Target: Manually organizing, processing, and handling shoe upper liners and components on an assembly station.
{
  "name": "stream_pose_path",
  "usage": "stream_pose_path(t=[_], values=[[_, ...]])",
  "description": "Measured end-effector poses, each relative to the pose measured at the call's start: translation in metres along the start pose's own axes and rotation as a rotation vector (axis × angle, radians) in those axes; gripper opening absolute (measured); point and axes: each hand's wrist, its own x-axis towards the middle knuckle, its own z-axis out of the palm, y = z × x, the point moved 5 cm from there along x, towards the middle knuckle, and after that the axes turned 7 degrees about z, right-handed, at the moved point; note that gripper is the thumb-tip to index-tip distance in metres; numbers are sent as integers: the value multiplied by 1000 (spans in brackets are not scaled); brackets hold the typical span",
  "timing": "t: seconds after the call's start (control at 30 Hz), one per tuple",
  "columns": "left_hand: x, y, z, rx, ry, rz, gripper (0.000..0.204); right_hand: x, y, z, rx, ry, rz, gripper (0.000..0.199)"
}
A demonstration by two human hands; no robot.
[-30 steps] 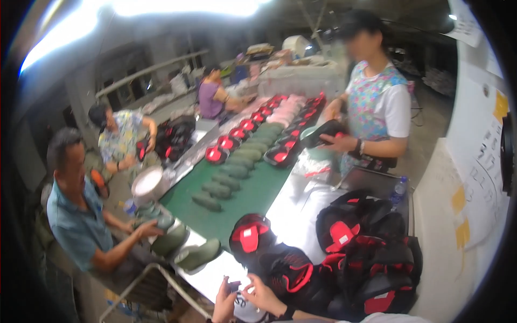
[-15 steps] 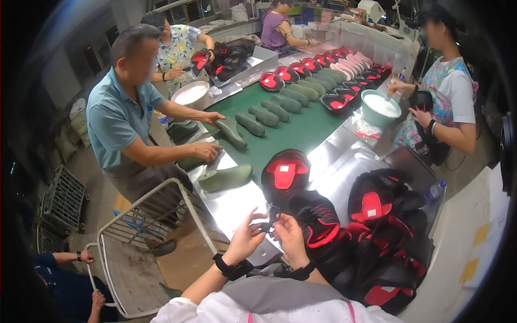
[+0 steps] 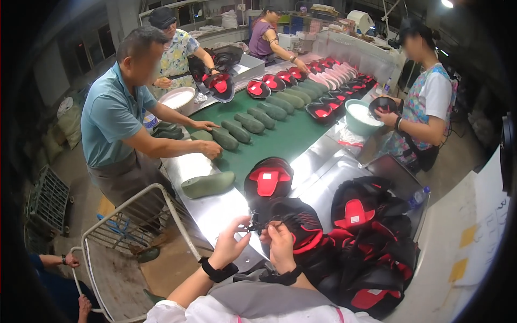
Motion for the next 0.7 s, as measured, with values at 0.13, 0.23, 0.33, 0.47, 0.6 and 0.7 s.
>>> stream_pose_path(t=[0.13,0.23,0.33,0.47,0.6,0.7], values=[[4,12,1,98,-16,63,39,0,-3,2,0,-45,10,10],[-2,-6,8,56,-138,-37,32,-5,-11,13,-10,-96,-44,16],[-12,-32,11,-430,75,-359,19,-7,-19,17,10,-115,-139,30],[-15,-36,12,-559,108,-399,19,-5,-13,13,-75,-84,-58,25],[-14,-30,9,-508,114,-414,16,-6,-8,19,-167,-113,8,20],[-14,-27,10,-580,141,-443,13,-5,-5,20,-208,-137,-6,21]])
